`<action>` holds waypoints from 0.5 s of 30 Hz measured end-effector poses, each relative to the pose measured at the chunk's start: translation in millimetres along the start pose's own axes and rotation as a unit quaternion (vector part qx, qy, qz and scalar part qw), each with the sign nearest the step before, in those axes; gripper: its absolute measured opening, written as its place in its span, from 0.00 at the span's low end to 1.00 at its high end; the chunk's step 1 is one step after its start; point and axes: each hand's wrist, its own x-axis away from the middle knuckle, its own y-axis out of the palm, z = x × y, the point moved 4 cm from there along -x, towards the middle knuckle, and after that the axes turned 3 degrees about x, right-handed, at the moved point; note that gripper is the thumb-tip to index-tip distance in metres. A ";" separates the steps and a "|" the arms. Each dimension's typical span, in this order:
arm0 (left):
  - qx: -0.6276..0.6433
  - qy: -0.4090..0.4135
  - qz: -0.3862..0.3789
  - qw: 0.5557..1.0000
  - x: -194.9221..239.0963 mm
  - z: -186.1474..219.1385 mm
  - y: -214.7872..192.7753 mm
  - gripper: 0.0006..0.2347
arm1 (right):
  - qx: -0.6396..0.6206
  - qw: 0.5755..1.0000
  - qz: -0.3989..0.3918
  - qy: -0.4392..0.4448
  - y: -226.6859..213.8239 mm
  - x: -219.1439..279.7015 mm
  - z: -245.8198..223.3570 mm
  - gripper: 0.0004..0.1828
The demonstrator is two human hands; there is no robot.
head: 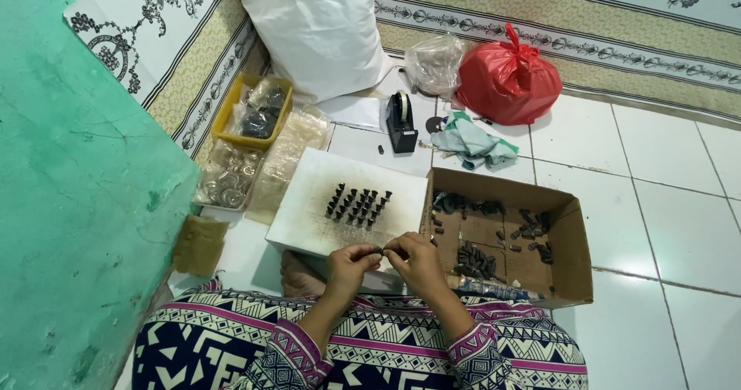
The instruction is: Manually inserting small metal pins into a grid template on a block.
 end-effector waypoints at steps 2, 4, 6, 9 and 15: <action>-0.002 0.002 -0.001 1.000 -6.2 -8.1 -1.8 0.10 | 0.005 1.000 -0.012 0.007 -1.9 -1.5 -4.7 0.04; -0.004 0.001 -0.002 1.000 -4.6 -8.9 -2.5 0.09 | 0.009 0.999 -0.025 0.017 -0.7 0.1 -5.2 0.04; -0.008 -0.002 -0.003 1.000 -3.3 3.4 -0.1 0.09 | -0.095 0.991 -0.015 0.089 0.2 -3.1 2.2 0.07; 0.034 -0.002 0.008 0.999 -2.8 14.1 8.8 0.10 | -0.189 0.972 0.001 0.138 13.1 -4.9 20.9 0.17; -0.026 0.045 0.030 0.998 -6.6 21.8 13.1 0.09 | -0.181 0.971 0.051 0.150 30.0 -9.2 47.6 0.09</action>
